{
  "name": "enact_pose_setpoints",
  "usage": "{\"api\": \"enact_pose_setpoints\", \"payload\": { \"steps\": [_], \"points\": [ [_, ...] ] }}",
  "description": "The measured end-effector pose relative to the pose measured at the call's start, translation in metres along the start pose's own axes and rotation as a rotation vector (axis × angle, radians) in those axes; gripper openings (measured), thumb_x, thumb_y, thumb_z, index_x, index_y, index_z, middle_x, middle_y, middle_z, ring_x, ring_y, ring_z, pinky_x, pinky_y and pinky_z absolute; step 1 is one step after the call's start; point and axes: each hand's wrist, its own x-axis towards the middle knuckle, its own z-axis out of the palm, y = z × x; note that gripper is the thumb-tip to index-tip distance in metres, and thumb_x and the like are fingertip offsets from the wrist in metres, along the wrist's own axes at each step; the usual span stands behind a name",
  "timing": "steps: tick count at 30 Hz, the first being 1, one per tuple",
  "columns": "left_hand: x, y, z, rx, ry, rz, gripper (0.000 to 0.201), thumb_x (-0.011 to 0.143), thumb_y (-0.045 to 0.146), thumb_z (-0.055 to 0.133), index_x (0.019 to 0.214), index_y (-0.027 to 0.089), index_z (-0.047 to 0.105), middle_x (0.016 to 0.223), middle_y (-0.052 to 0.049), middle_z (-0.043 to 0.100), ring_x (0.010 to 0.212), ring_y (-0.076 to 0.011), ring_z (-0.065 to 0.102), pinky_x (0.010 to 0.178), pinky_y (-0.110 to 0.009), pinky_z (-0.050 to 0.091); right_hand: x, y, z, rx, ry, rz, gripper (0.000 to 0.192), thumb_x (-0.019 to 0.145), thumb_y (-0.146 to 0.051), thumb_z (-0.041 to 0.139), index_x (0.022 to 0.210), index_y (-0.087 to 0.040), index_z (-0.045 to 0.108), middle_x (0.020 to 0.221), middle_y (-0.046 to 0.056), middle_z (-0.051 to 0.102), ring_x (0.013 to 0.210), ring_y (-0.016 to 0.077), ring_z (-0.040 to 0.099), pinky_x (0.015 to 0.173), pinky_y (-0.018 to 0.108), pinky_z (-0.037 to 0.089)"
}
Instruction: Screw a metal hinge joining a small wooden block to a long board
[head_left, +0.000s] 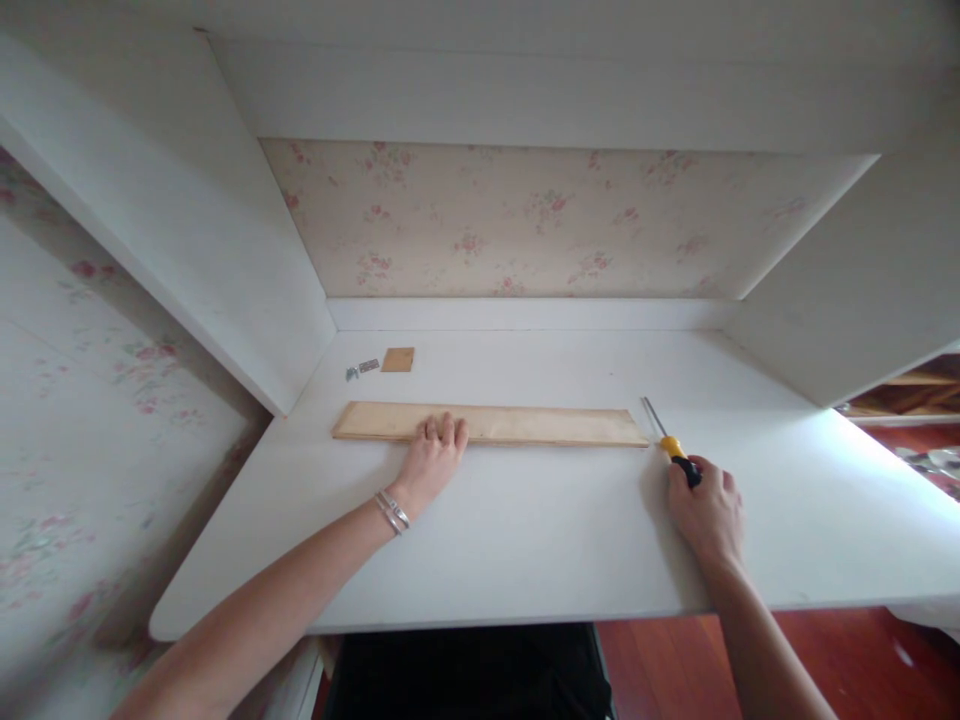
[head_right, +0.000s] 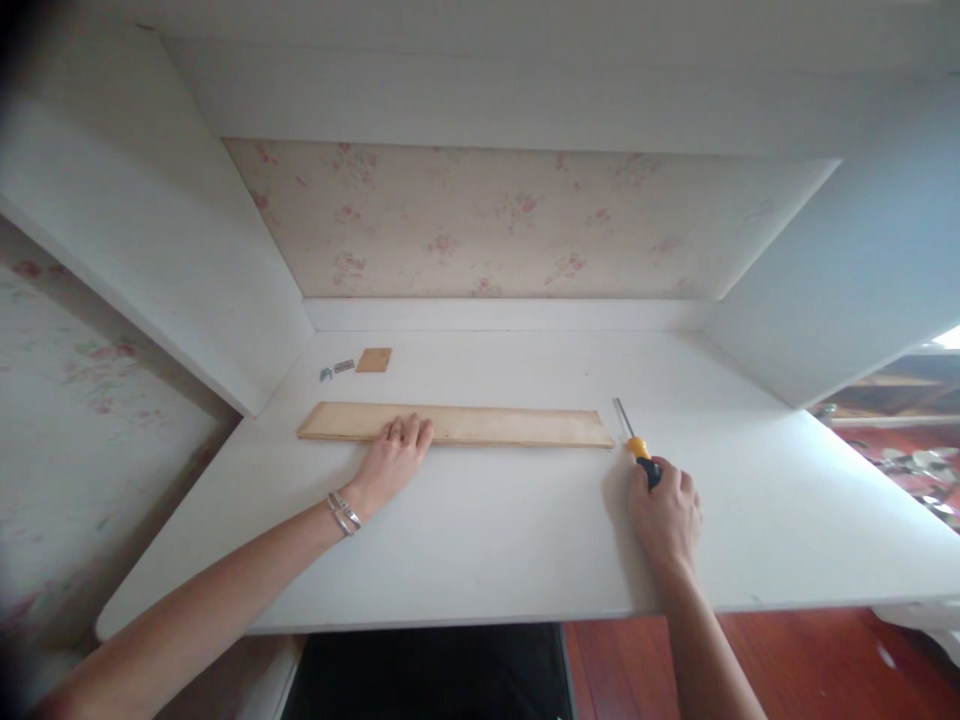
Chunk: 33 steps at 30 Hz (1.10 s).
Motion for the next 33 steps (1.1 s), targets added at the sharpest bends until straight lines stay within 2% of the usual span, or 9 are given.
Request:
{"api": "enact_pose_setpoints", "payload": {
  "steps": [4, 10, 15, 18, 21, 24, 27, 30, 33],
  "points": [
    [0.000, 0.007, 0.004, -0.061, -0.041, -0.022, 0.047, 0.086, 0.006, 0.039, 0.132, 0.012, 0.042, 0.132, -0.025, 0.043, 0.115, -0.0326, 0.049, 0.086, -0.045, 0.043, 0.001, -0.001, 0.000, -0.010, 0.001, -0.006, 0.050, 0.084, -0.049, 0.038, 0.120, -0.018, 0.052, 0.107, 0.013, 0.054, 0.099, 0.0296, 0.050, 0.084, 0.041, 0.037],
    [0.010, 0.014, 0.008, -0.031, -0.033, -0.058, 0.046, 0.086, 0.005, 0.034, 0.131, 0.012, 0.043, 0.131, -0.024, 0.044, 0.112, -0.0329, 0.050, 0.081, -0.044, 0.047, 0.001, -0.002, -0.001, -0.013, -0.004, 0.009, 0.048, 0.084, -0.048, 0.037, 0.120, -0.019, 0.053, 0.109, 0.013, 0.054, 0.101, 0.0294, 0.050, 0.085, 0.041, 0.038],
    [0.020, 0.004, 0.001, -0.126, -0.045, -0.068, 0.037, 0.094, 0.023, 0.029, 0.124, 0.014, 0.048, 0.125, -0.020, 0.051, 0.103, -0.0284, 0.056, 0.072, -0.035, 0.048, 0.000, 0.000, 0.001, 0.004, 0.011, 0.004, 0.050, 0.083, -0.050, 0.039, 0.120, -0.019, 0.053, 0.109, 0.014, 0.054, 0.101, 0.0308, 0.050, 0.085, 0.043, 0.038],
    [0.030, -0.021, -0.008, -0.250, -0.080, -0.110, 0.039, 0.095, 0.036, 0.025, 0.120, 0.020, 0.051, 0.111, -0.012, 0.060, 0.086, -0.0221, 0.062, 0.068, -0.032, 0.047, 0.001, 0.001, 0.001, 0.027, 0.025, -0.005, 0.051, 0.082, -0.051, 0.041, 0.119, -0.017, 0.053, 0.109, 0.015, 0.054, 0.100, 0.0313, 0.050, 0.085, 0.044, 0.038],
    [0.050, -0.063, -0.011, -0.270, -0.069, -0.194, 0.040, 0.094, 0.038, 0.022, 0.113, 0.023, 0.055, 0.108, -0.008, 0.061, 0.089, -0.0222, 0.061, 0.075, -0.033, 0.045, 0.002, 0.002, 0.001, 0.052, 0.041, -0.003, 0.053, 0.082, -0.052, 0.041, 0.119, -0.016, 0.054, 0.111, 0.015, 0.053, 0.101, 0.0315, 0.049, 0.086, 0.045, 0.038],
    [0.074, -0.111, -0.002, -0.243, -0.133, -0.272, 0.036, 0.091, 0.036, 0.031, 0.113, 0.022, 0.056, 0.118, -0.009, 0.057, 0.100, -0.0241, 0.057, 0.082, -0.034, 0.044, 0.004, 0.002, 0.002, 0.083, 0.058, 0.017, 0.054, 0.082, -0.053, 0.041, 0.118, -0.015, 0.054, 0.109, 0.015, 0.053, 0.099, 0.0304, 0.049, 0.086, 0.044, 0.037],
    [0.094, -0.146, 0.014, -0.257, -0.255, -0.452, 0.044, 0.085, 0.046, 0.039, 0.118, 0.020, 0.054, 0.118, -0.012, 0.057, 0.101, -0.0276, 0.057, 0.082, -0.037, 0.044, 0.006, 0.003, 0.002, 0.109, 0.057, 0.020, 0.054, 0.082, -0.053, 0.040, 0.117, -0.015, 0.055, 0.105, 0.015, 0.053, 0.095, 0.0288, 0.050, 0.086, 0.043, 0.037],
    [0.107, -0.157, 0.032, -0.314, -0.332, -0.657, 0.064, 0.077, 0.062, 0.043, 0.120, 0.016, 0.051, 0.115, -0.017, 0.058, 0.100, -0.0314, 0.057, 0.079, -0.038, 0.044, 0.006, 0.002, 0.001, 0.124, 0.042, 0.037, 0.055, 0.082, -0.054, 0.040, 0.117, -0.014, 0.055, 0.105, 0.015, 0.052, 0.089, 0.0268, 0.051, 0.083, 0.041, 0.038],
    [0.115, -0.149, 0.047, -0.308, -0.296, -0.793, 0.071, 0.071, 0.066, 0.048, 0.118, 0.013, 0.050, 0.114, -0.020, 0.058, 0.103, -0.0330, 0.056, 0.080, -0.039, 0.043, 0.006, 0.000, -0.001, 0.136, 0.026, 0.052, 0.056, 0.082, -0.055, 0.040, 0.118, -0.015, 0.054, 0.108, 0.015, 0.051, 0.083, 0.0246, 0.052, 0.081, 0.039, 0.039]
  ]
}}
